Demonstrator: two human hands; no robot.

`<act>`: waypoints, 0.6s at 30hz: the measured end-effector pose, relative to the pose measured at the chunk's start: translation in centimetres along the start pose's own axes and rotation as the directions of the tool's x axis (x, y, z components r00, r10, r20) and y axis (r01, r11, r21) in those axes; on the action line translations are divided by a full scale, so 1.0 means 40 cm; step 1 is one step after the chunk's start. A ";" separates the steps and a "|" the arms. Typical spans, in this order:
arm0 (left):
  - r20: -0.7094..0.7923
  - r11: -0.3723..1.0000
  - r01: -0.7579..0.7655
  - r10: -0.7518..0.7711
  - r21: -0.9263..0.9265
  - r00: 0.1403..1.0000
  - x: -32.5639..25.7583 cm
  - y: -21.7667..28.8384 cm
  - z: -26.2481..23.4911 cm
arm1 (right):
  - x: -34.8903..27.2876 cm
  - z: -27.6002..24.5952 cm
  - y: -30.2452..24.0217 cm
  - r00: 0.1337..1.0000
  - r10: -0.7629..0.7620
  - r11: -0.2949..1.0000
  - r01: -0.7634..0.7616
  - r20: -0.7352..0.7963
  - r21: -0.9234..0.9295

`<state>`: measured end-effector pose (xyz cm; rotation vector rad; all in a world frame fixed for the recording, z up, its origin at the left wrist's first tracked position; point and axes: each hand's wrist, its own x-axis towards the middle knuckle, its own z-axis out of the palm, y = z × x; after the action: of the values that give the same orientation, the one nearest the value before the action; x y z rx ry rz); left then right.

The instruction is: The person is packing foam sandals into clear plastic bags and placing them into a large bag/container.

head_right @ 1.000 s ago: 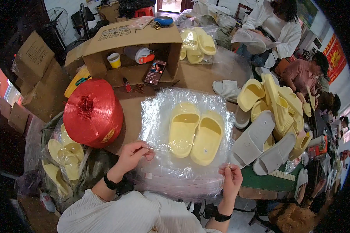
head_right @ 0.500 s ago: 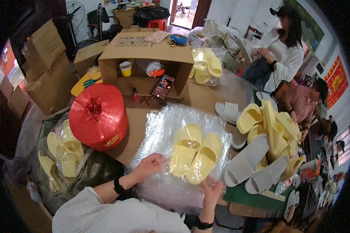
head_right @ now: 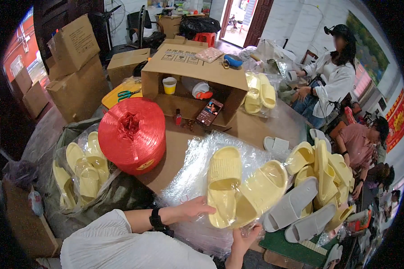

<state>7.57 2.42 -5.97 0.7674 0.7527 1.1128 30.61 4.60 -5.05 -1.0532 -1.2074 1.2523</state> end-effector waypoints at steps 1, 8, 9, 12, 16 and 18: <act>0.048 0.993 0.007 -0.002 -0.117 0.999 -0.001 -0.007 -0.004 | 0.001 0.002 -0.003 0.999 -0.037 0.999 0.037 -0.005 0.015; -0.229 0.999 -0.014 0.024 0.044 0.973 -0.115 0.091 0.033 | -0.058 0.039 0.032 0.960 0.251 0.964 -0.237 0.124 -0.120; -0.159 0.993 -0.097 0.107 0.070 0.981 -0.120 0.093 0.020 | -0.063 0.047 0.011 0.961 0.141 0.987 -0.118 0.238 -0.110; -0.216 0.878 -0.267 0.373 0.398 0.902 -0.233 0.176 -0.026 | -0.043 0.064 -0.038 0.847 0.015 0.997 0.026 0.532 -0.070; -0.451 0.679 -0.183 0.640 0.711 0.622 -0.479 0.384 -0.079 | 0.017 0.069 -0.041 0.794 0.042 0.989 0.055 0.607 -0.140; -0.574 0.601 0.073 0.710 0.796 0.407 -0.611 0.487 -0.120 | 0.032 0.081 -0.045 0.860 0.180 0.965 -0.060 0.478 -0.254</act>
<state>-12.30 -15.20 11.16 1.0501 2.1436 1.6588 27.52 5.56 -2.84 -1.0123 -1.7388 1.5719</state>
